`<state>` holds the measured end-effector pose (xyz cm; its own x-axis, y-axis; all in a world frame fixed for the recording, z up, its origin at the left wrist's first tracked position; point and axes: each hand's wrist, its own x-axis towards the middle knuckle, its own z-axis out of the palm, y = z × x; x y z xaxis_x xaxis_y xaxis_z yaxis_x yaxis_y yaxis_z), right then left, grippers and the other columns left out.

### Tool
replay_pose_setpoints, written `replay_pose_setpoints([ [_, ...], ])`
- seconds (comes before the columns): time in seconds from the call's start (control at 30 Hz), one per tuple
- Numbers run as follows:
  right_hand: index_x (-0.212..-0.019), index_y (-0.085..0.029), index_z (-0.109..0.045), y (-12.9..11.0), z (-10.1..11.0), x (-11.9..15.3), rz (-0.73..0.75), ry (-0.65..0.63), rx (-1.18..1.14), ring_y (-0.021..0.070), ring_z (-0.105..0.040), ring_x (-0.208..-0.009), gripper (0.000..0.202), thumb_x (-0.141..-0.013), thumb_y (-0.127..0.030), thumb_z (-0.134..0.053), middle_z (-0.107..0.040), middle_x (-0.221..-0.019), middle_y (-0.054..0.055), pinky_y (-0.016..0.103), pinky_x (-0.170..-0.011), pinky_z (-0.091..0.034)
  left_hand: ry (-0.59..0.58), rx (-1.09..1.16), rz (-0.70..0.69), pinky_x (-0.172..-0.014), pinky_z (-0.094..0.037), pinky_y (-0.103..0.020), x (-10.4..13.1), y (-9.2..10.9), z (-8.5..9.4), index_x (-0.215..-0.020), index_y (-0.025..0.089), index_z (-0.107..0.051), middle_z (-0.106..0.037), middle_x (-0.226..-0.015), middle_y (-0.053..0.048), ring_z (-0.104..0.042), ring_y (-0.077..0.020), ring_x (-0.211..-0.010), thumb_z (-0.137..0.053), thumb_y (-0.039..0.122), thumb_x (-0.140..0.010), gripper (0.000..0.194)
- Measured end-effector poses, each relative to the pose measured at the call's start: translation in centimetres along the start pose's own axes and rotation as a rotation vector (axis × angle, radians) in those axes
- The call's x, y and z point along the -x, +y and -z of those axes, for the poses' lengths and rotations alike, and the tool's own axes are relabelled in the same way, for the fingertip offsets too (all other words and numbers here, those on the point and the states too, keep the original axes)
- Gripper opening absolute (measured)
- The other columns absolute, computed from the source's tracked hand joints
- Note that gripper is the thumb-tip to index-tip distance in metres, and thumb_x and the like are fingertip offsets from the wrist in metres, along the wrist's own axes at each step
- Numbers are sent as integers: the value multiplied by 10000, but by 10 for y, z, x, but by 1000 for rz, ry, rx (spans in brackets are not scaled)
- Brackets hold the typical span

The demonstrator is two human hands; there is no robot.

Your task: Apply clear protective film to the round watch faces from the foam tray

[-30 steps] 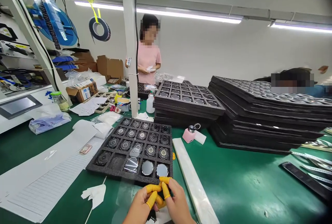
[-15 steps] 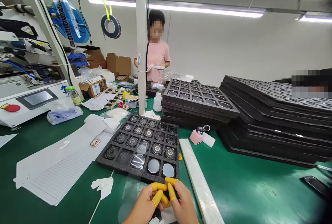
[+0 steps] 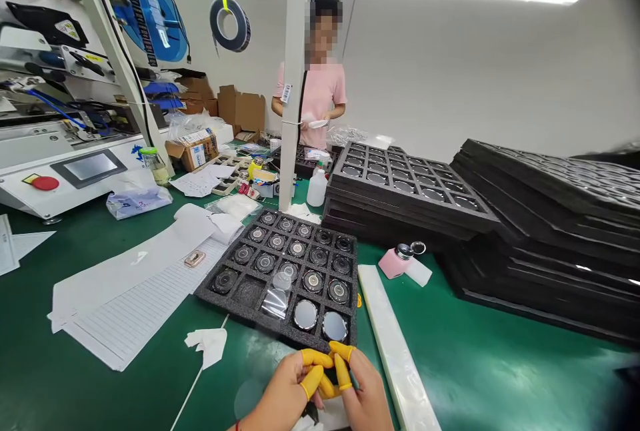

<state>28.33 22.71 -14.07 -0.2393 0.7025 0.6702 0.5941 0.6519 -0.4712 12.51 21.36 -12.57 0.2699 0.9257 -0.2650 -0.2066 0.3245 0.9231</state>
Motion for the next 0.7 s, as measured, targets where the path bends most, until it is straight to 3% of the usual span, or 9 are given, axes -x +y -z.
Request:
replay_pose_setpoints([
  [0.23, -1018, -223, -601, 5, 1, -1, 31, -22, 34, 140, -667, -741, 374, -735, -62, -417, -684, -847, 4, 197, -668, -555, 21, 7, 37, -536, -408, -238, -2, -3, 2, -930, 86, -591, -616, -630, -16, -510, -87, -493, -675, 623, -634, 619],
  [0.7, -990, -226, -613, 5, 4, -8, -27, -59, -17, 135, -672, -722, 272, -821, -107, -435, -669, -775, 1, 169, -615, -543, 7, -3, 57, -535, -439, -249, -8, -9, 5, -942, 73, -592, -632, -695, -44, -515, -84, -500, -632, 505, -713, 491],
])
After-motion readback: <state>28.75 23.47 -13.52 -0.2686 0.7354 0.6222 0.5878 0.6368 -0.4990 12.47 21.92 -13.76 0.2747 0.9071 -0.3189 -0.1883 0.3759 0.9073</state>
